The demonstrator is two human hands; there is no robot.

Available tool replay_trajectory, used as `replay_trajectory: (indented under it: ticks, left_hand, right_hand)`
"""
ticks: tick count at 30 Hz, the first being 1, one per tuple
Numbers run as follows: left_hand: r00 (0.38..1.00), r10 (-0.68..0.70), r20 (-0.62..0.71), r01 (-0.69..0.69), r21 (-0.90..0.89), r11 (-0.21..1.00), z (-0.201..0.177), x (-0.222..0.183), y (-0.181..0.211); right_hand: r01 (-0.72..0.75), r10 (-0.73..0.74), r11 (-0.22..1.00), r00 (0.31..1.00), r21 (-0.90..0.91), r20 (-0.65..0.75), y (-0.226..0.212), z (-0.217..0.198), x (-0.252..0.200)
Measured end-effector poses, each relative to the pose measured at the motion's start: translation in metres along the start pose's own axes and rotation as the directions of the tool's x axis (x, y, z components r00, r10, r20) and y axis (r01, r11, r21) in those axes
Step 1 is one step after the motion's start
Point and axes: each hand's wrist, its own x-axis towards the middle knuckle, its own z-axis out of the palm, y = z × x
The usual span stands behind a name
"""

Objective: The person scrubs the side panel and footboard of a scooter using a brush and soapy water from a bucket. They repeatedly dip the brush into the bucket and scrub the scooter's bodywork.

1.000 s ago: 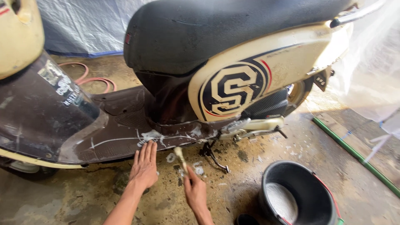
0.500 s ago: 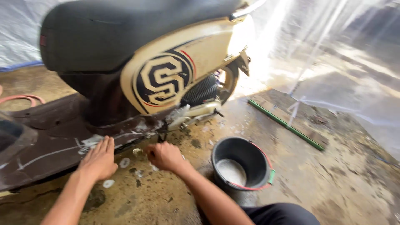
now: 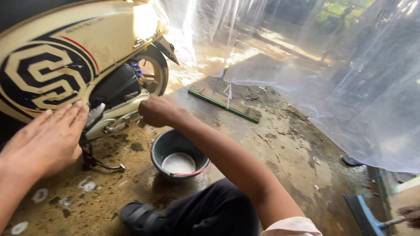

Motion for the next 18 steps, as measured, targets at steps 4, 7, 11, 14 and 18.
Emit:
replay_trajectory:
  ticks: [4,7,11,14,18]
  left_hand:
    - [0.996,0.000,0.084,0.004,-0.045,0.999,-0.007,0.022,0.025]
    - [0.997,0.079,0.015,-0.079,-0.050,0.996,0.007,0.028,0.047]
    - [0.987,0.151,0.061,-0.139,-0.171,0.975,0.031,0.044,0.091]
    - [0.982,0.153,0.109,-0.121,-0.256,0.959,0.050,0.037,0.116]
    - [0.964,0.178,0.196,-0.096,-0.367,0.925,0.077,0.041,0.136]
  right_hand:
    - [-0.115,0.112,0.991,0.993,0.068,0.050,0.027,-0.004,-0.026]
    - [-0.125,0.120,0.990,0.990,0.066,0.076,0.054,0.024,-0.022]
    - [-0.203,0.191,0.955,0.978,0.214,0.079,0.086,0.041,-0.028]
    - [-0.283,0.242,0.918,0.955,0.278,0.172,0.102,0.076,-0.018]
    - [-0.369,0.297,0.889,0.916,0.273,0.271,0.122,0.142,-0.008]
